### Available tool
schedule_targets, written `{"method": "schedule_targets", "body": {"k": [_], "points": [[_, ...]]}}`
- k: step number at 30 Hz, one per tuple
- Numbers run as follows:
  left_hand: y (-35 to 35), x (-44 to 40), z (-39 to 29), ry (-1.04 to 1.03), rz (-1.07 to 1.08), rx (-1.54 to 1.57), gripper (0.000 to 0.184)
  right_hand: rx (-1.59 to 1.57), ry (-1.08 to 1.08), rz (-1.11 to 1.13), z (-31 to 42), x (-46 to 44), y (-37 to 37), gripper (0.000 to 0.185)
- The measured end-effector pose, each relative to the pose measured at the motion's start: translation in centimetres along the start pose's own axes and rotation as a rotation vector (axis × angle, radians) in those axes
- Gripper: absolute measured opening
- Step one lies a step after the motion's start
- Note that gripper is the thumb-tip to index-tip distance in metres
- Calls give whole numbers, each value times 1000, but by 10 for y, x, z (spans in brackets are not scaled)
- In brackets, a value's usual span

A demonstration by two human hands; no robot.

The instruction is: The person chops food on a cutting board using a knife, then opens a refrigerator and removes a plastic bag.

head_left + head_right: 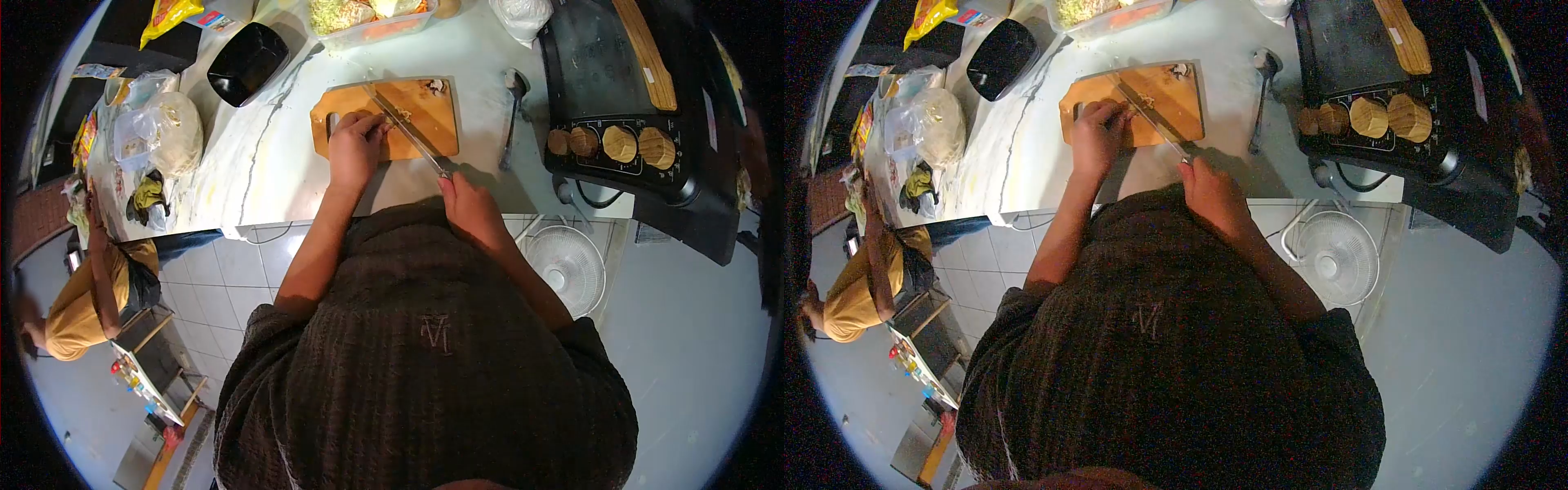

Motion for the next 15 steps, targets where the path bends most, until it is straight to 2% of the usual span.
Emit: {"method": "schedule_targets", "body": {"k": [9,15], "points": [[-1,4,4,-136,-49,-62,13,-4,-31,62,1,-9,-3,33],[-1,6,3,-132,25,-74,16,19,-69,57,-3,-10,2,36]]}}
Point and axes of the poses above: each hand's wrist, its own x-axis away from the middle knuckle, its own y-axis out of the back of the hand, z = x × y, the point moved 2 cm from there along -x, towards the middle knuckle, and after that the axes turned 9 degrees about z, right-handed, at the moved point
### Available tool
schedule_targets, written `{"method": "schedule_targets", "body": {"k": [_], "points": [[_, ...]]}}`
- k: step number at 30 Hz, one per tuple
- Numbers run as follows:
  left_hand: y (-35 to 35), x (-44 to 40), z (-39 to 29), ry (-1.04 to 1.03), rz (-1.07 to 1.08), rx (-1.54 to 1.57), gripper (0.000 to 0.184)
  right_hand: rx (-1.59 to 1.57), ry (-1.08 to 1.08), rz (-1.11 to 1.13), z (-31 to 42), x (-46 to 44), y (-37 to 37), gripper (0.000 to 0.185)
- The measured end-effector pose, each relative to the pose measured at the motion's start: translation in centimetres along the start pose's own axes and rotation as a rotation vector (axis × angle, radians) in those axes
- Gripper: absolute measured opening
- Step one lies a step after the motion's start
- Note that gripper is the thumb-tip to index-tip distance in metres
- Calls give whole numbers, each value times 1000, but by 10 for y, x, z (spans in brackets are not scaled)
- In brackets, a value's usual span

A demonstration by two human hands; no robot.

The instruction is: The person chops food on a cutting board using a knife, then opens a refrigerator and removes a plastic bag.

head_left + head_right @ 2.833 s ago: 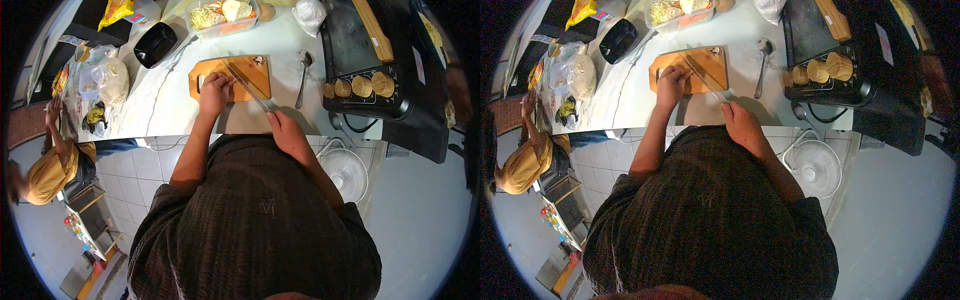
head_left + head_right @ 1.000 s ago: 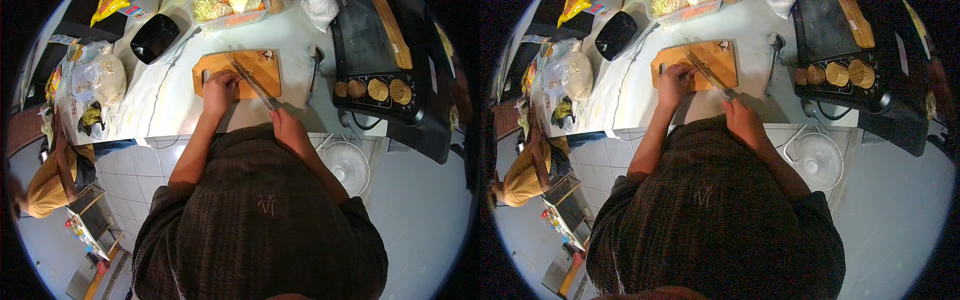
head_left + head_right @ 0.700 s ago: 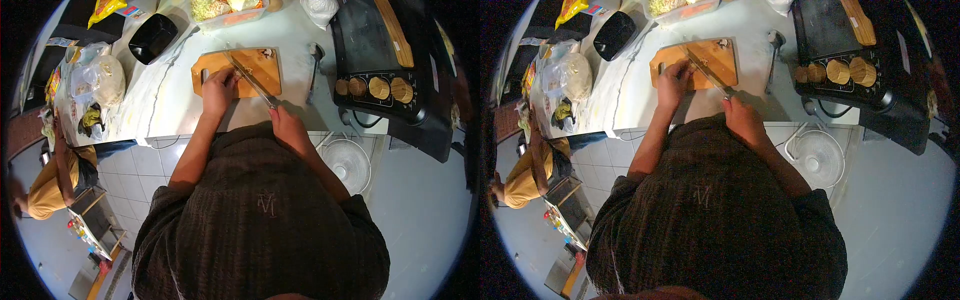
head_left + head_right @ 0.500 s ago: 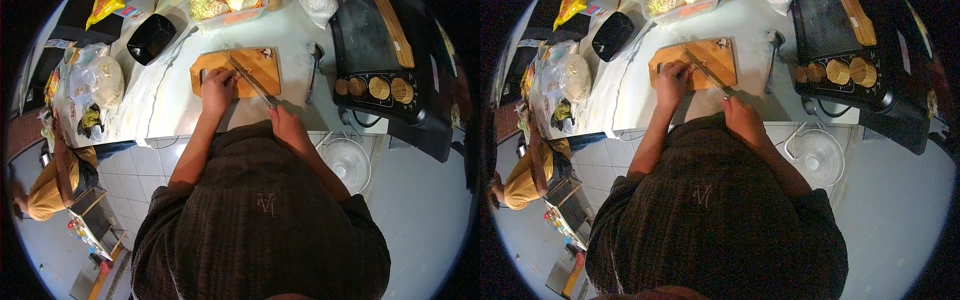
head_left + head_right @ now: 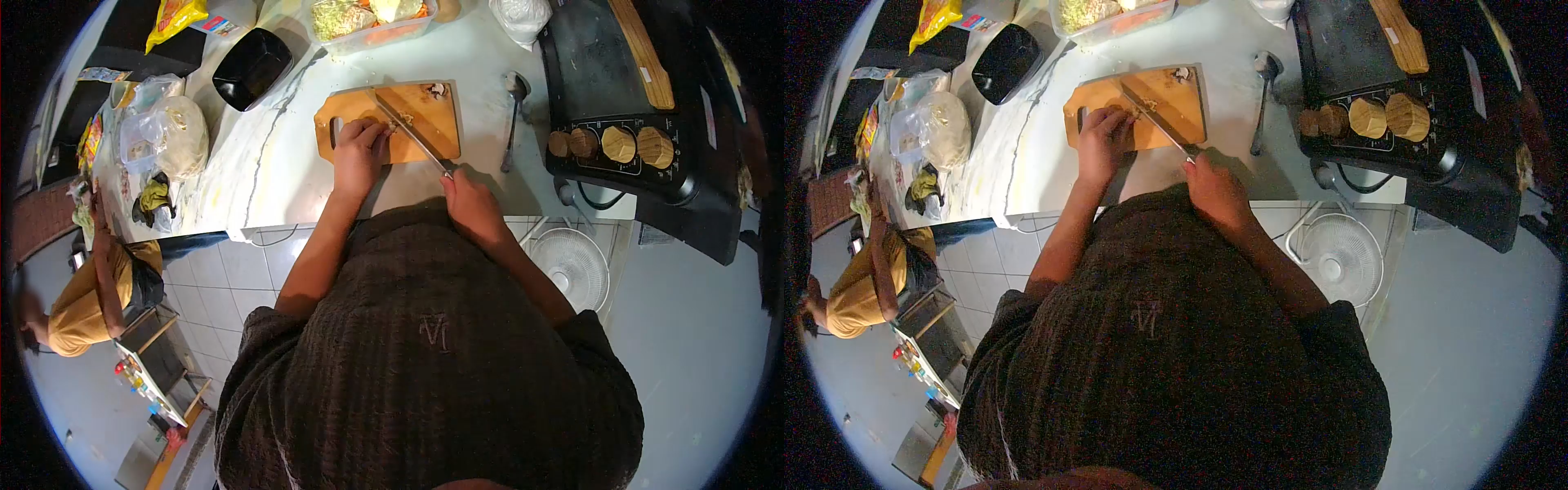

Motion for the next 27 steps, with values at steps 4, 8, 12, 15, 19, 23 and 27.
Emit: {"method": "schedule_targets", "body": {"k": [4,8,12,15,19,23,27], "points": [[-1,2,-4,-55,-102,-34,10,-6,59,-63,-9,4,-1,35],[-1,3,-5,-39,-63,-37,15,20,73,-76,-8,6,1,34],[-2,4,-3,-78,-94,-55,10,-43,196,-164,-2,9,-3,29],[-3,4,-5,-79,-98,-27,10,-52,184,-135,0,10,-4,28],[-4,5,-3,-81,-106,-52,9,-35,124,-105,3,11,-5,28],[-8,5,1,-87,-124,-72,8,-40,128,-63,-3,6,-10,32],[-6,5,4,-41,-127,-108,10,-53,131,-76,-2,5,-10,32]]}}
Point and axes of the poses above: each hand's wrist, its own x-axis away from the middle knuckle, its own y-axis out of the back of the hand, z = x × y, the point moved 2 cm from there along -x, towards the middle knuckle, and after that the axes turned 9 degrees about z, right-handed, at the moved point
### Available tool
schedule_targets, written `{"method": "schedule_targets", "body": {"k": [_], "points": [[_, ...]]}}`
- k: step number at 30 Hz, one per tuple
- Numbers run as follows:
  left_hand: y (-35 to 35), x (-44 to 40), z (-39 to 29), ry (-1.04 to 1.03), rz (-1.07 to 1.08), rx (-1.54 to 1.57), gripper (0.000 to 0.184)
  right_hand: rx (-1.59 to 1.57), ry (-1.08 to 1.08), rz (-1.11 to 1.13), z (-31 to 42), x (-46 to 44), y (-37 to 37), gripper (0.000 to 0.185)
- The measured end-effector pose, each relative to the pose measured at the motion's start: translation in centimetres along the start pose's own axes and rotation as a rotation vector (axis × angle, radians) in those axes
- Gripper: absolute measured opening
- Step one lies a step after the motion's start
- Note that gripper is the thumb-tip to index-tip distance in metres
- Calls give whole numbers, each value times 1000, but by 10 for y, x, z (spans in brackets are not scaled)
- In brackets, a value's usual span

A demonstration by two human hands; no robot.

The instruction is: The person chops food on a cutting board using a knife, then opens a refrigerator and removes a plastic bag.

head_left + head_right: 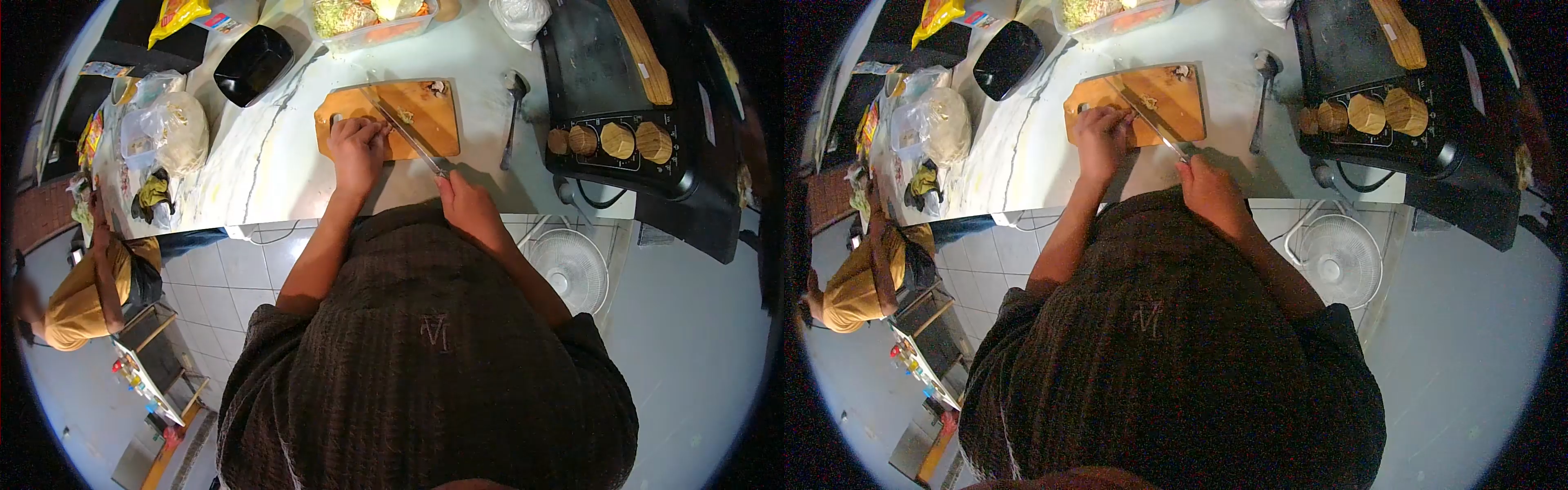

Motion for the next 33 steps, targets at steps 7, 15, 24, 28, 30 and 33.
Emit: {"method": "schedule_targets", "body": {"k": [7,15,24,28,30,33], "points": [[3,-1,5,135,35,7,11,39,-64,61,8,-2,7,33],[1,1,12,124,24,90,12,66,-133,101,15,-8,10,33],[1,4,5,61,-23,6,11,76,-110,40,4,-6,5,33],[2,7,7,34,-10,-21,12,79,-100,-1,-1,0,7,34],[1,7,8,29,-10,-26,13,68,-74,-24,0,0,7,33],[1,8,9,52,9,-34,14,40,-23,-37,4,2,8,33]]}}
Point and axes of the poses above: each hand's wrist, its own x-axis away from the middle knuckle, its own y-axis out of the back of the hand, z = x × y, the point moved 2 cm from there along -x, towards the middle knuckle, and after that the axes turned 9 degrees about z, right-handed, at the moved point
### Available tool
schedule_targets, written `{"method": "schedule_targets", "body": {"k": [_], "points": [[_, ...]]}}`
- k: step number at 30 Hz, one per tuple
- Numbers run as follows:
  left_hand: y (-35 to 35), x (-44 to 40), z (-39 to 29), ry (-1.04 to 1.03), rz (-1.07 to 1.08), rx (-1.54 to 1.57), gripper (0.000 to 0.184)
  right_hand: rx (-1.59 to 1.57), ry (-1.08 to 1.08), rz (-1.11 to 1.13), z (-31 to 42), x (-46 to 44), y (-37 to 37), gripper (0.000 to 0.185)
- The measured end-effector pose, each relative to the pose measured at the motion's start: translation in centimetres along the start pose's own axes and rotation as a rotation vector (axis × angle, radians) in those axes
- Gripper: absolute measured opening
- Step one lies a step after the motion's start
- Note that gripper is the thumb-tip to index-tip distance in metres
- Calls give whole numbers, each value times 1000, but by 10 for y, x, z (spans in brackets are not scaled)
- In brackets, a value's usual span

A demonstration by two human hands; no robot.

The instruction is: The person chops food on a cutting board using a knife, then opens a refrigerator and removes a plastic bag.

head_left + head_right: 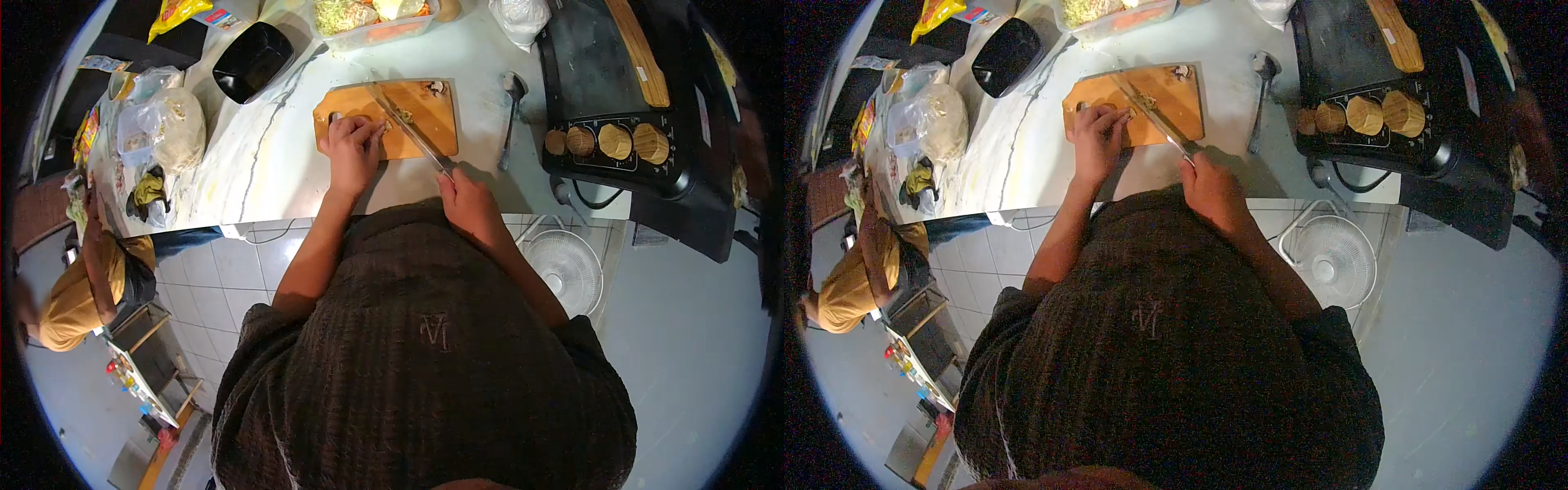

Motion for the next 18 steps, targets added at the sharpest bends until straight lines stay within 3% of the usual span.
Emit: {"method": "schedule_targets", "body": {"k": [11,18], "points": [[6,-7,4,142,109,202,10,-10,12,26,8,-3,-4,35],[4,-8,3,107,88,162,10,25,-21,67,11,-6,-4,34]]}}
Point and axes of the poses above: each hand's wrist, its own x-axis away from the middle knuckle, its own y-axis out of the back of the hand, z = x × y, the point moved 2 cm from there along -x, towards the middle knuckle, and after that the axes turned 9 degrees about z, right-handed, at the moved point
